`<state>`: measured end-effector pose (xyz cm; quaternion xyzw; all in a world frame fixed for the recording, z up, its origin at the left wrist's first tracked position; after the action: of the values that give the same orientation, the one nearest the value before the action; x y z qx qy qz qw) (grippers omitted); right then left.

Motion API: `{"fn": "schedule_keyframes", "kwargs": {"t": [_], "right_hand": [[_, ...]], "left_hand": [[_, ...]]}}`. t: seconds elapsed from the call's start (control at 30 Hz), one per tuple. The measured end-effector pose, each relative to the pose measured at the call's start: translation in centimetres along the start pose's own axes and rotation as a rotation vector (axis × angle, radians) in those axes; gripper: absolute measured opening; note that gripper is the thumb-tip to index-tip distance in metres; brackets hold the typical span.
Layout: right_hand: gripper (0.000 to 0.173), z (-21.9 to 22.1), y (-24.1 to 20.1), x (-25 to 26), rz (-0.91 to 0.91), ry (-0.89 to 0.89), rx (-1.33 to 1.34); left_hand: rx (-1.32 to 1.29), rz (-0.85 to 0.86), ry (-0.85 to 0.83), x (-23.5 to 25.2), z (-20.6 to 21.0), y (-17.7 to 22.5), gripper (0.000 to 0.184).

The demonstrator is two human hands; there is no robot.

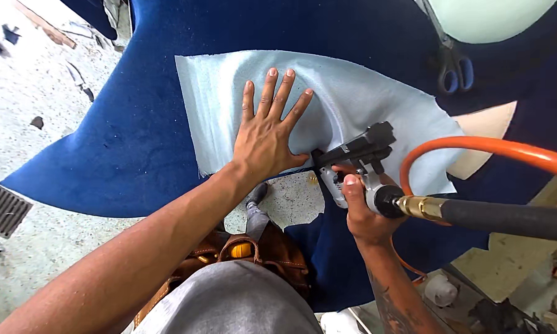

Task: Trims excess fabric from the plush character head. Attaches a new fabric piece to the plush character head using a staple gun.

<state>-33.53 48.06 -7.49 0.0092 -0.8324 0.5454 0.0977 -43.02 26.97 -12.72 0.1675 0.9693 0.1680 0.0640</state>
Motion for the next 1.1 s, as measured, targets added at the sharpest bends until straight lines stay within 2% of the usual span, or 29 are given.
{"fn": "schedule_keyframes", "kwargs": {"t": [0.17, 0.37, 0.53, 0.8, 0.87, 1.1], "right_hand": [[0.022, -0.1, 0.3, 0.0, -0.014, -0.004, 0.014], [0.018, -0.7, 0.6, -0.4, 0.074, -0.007, -0.054], [0.013, -1.3, -0.4, 0.3, 0.008, -0.040, -0.013], [0.014, -1.1, -0.2, -0.5, 0.039, -0.105, -0.009], [0.017, -1.1, 0.0, -1.2, 0.086, -0.103, -0.026], [0.019, -0.5, 0.3, -1.0, 0.072, -0.075, 0.022]], "left_hand": [[0.000, 0.003, 0.001, -0.1, -0.1, 0.0, 0.120], [0.019, 0.008, 0.012, -0.2, -0.2, 0.2, 0.122], [0.031, 0.016, 0.071, -1.6, -0.4, 0.8, 0.119], [0.071, -0.100, 0.056, -3.4, 0.0, 1.1, 0.115], [0.068, -0.106, 0.051, -3.4, 0.0, 1.0, 0.116], [0.068, -0.093, 0.030, -3.0, 0.1, 0.7, 0.118]]}}
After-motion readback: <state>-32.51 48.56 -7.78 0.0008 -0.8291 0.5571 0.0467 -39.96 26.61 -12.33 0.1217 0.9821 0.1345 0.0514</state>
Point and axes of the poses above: each hand's wrist, its own x-axis towards the middle knuckle, its own z-axis out of the palm, y = z × x, the point moved 5 cm from there along x, towards the middle knuckle, and after that the axes turned 2 degrees about -x, right-handed, at the moved point
